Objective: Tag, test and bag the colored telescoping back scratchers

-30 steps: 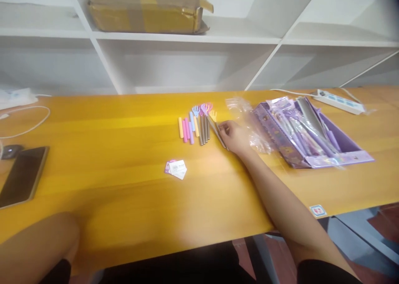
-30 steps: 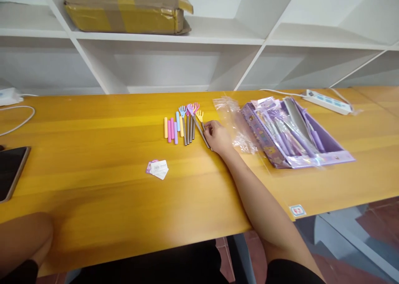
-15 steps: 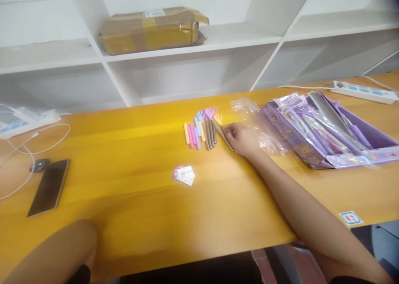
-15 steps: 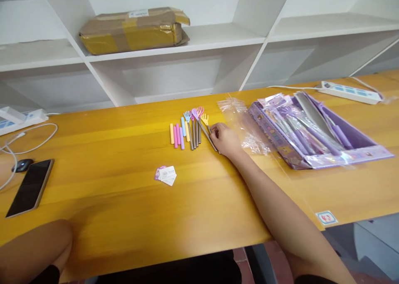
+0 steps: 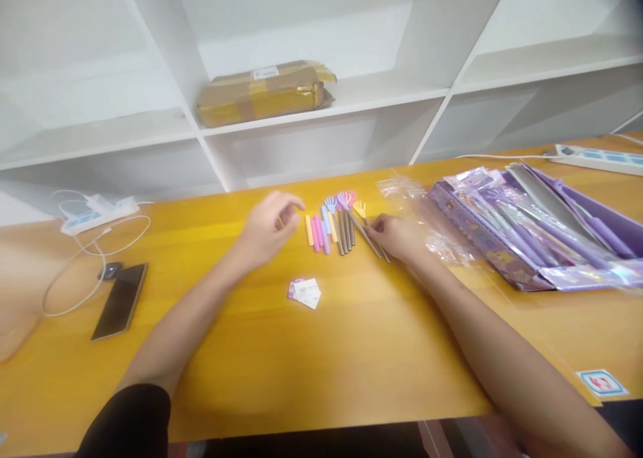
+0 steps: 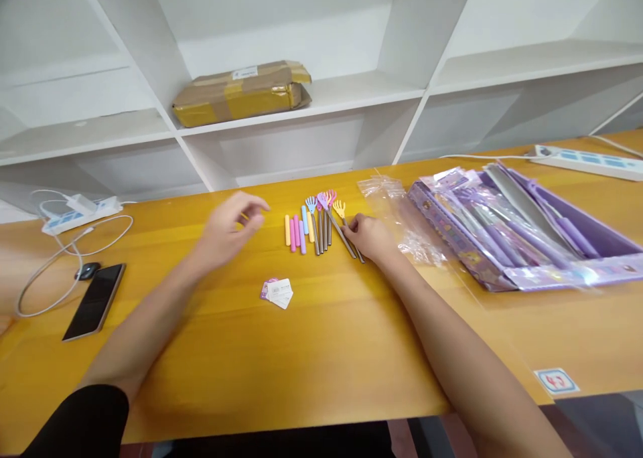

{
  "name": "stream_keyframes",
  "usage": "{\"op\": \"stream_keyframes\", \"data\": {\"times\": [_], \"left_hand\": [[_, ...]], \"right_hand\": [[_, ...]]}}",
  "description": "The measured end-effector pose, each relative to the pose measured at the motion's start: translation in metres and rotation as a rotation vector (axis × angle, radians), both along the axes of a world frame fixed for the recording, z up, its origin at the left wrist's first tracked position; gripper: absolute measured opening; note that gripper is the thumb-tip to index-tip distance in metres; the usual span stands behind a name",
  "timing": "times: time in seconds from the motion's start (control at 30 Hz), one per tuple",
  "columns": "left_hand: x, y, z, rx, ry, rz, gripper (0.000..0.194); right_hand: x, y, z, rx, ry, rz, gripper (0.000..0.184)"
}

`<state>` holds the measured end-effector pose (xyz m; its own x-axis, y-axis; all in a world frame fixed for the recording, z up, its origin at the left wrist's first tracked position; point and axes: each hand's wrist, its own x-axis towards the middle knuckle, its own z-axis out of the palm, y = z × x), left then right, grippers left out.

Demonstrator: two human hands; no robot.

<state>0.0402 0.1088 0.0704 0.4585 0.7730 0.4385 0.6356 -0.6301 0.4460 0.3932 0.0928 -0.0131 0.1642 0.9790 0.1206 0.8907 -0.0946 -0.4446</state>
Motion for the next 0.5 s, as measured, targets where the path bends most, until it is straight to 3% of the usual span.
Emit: {"op": "stream_keyframes", "data": {"times": [0.13, 0.23, 0.33, 0.5], "left_hand": [[0.017, 0.014, -0.041, -0.174, 0.150, 0.040, 0.035], [0.021, 0.021, -0.066, -0.198, 0.250, 0.018, 0.041], [0.021, 0.019, -0.074, -0.140, 0.291, -0.029, 0.042], [0.020, 0.015, -0.073, -0.105, 0.214, 0.001, 0.031]], "right_hand": [[0.002, 0.002, 0.005, -0.031, 0.010, -0.009, 0.029], [0.003, 0.001, 0.006, -0.042, 0.040, -0.010, 0.030], [0.006, 0.001, 0.005, -0.043, 0.076, -0.012, 0.033], [0.011, 0.003, 0.004, -0.040, 0.136, -0.036, 0.028]]}}
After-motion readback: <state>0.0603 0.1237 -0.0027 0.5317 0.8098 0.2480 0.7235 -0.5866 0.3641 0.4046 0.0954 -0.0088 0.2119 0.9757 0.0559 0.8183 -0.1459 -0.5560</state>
